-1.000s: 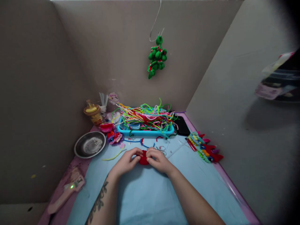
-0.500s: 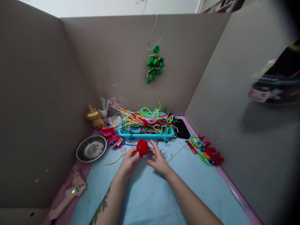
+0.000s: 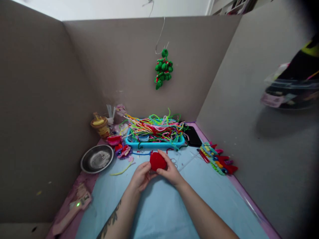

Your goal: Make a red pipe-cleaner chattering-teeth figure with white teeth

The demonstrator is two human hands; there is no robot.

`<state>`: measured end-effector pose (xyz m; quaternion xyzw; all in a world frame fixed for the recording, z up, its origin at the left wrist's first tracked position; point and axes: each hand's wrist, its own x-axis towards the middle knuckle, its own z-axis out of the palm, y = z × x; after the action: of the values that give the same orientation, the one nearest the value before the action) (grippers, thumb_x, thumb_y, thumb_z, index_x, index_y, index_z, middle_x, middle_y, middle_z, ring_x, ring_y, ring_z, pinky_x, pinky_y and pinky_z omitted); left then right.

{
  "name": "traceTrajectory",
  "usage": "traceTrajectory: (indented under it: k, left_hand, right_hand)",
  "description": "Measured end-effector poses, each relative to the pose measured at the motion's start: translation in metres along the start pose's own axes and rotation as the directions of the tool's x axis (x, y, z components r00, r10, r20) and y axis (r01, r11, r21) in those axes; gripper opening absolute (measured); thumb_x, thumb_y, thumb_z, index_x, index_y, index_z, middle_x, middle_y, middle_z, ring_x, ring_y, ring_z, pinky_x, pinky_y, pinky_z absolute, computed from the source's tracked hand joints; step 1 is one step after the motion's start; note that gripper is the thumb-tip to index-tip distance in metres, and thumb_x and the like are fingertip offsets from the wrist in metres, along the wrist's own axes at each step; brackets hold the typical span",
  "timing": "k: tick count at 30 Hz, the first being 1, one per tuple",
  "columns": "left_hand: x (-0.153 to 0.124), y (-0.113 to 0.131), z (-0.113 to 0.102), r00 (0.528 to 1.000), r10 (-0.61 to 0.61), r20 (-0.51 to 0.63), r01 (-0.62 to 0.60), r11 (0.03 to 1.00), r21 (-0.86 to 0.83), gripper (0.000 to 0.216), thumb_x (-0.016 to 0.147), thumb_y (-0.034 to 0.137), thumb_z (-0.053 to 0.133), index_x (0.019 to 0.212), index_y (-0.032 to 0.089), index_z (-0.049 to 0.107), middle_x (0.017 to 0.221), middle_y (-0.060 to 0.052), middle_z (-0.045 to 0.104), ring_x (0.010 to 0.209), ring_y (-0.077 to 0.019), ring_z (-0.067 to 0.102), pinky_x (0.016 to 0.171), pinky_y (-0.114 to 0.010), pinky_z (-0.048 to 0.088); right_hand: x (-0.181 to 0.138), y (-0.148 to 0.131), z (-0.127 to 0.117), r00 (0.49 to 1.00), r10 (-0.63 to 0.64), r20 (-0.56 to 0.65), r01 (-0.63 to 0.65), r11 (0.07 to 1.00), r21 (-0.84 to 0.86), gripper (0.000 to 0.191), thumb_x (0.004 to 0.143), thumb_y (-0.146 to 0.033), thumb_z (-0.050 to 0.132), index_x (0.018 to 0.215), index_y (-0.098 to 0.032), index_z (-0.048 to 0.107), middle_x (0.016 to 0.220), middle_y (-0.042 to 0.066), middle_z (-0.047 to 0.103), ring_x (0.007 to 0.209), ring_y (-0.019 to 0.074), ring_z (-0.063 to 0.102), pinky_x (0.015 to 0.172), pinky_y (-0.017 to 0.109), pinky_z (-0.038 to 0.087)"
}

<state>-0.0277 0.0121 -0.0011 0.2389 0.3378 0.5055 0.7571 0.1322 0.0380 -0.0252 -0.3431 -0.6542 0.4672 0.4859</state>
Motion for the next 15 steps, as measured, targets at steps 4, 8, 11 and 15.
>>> traceTrajectory:
  k: [4, 8, 11, 15]
  left_hand:
    - [0.0004, -0.0009, 0.0034, 0.999, 0.033, -0.022, -0.033, 0.999, 0.015, 0.027, 0.067, 0.032, 0.076, 0.078, 0.009, 0.069, 0.078, -0.009, 0.071, 0.068, -0.0156, 0.063, 0.067, -0.029, 0.052]
    - [0.0009, -0.0007, 0.0057, 0.998, 0.058, -0.037, -0.057, 0.998, 0.022, 0.026, 0.067, 0.032, 0.076, 0.077, 0.009, 0.07, 0.077, -0.009, 0.071, 0.072, -0.0168, 0.064, 0.069, -0.028, 0.051]
    - [0.0027, -0.0006, 0.0033, 0.996, 0.068, -0.064, -0.068, 0.998, 0.009, 0.025, 0.069, 0.032, 0.074, 0.082, 0.011, 0.07, 0.082, -0.009, 0.072, 0.073, -0.0166, 0.065, 0.069, -0.027, 0.05]
    - [0.0077, -0.0007, -0.0035, 0.994, 0.011, -0.112, -0.016, 0.999, -0.048, 0.026, 0.074, 0.029, 0.069, 0.093, 0.011, 0.069, 0.087, -0.01, 0.073, 0.075, -0.0181, 0.067, 0.068, -0.028, 0.052]
  right_hand:
    - [0.0006, -0.0023, 0.0003, 0.999, -0.026, 0.031, 0.028, 0.998, -0.061, 0.065, 0.072, -0.047, 0.069, 0.131, -0.031, 0.047, 0.143, 0.007, 0.036, 0.132, 0.0289, 0.033, 0.108, 0.046, 0.028]
    - [0.0016, -0.0007, -0.0002, 0.999, -0.013, 0.041, 0.016, 0.997, -0.069, 0.064, 0.072, -0.045, 0.069, 0.131, -0.032, 0.048, 0.142, 0.008, 0.036, 0.132, 0.0287, 0.034, 0.107, 0.045, 0.029]
    - [0.002, 0.0013, -0.0002, 0.999, 0.007, 0.031, -0.004, 0.995, -0.098, 0.066, 0.072, -0.043, 0.069, 0.133, -0.031, 0.046, 0.144, 0.008, 0.033, 0.133, 0.0285, 0.032, 0.107, 0.044, 0.029]
    - [0.001, 0.0011, 0.0008, 0.998, 0.009, 0.059, -0.006, 0.999, -0.05, 0.075, 0.071, -0.045, 0.07, 0.137, -0.028, 0.04, 0.148, 0.008, 0.028, 0.136, 0.0276, 0.025, 0.11, 0.044, 0.022]
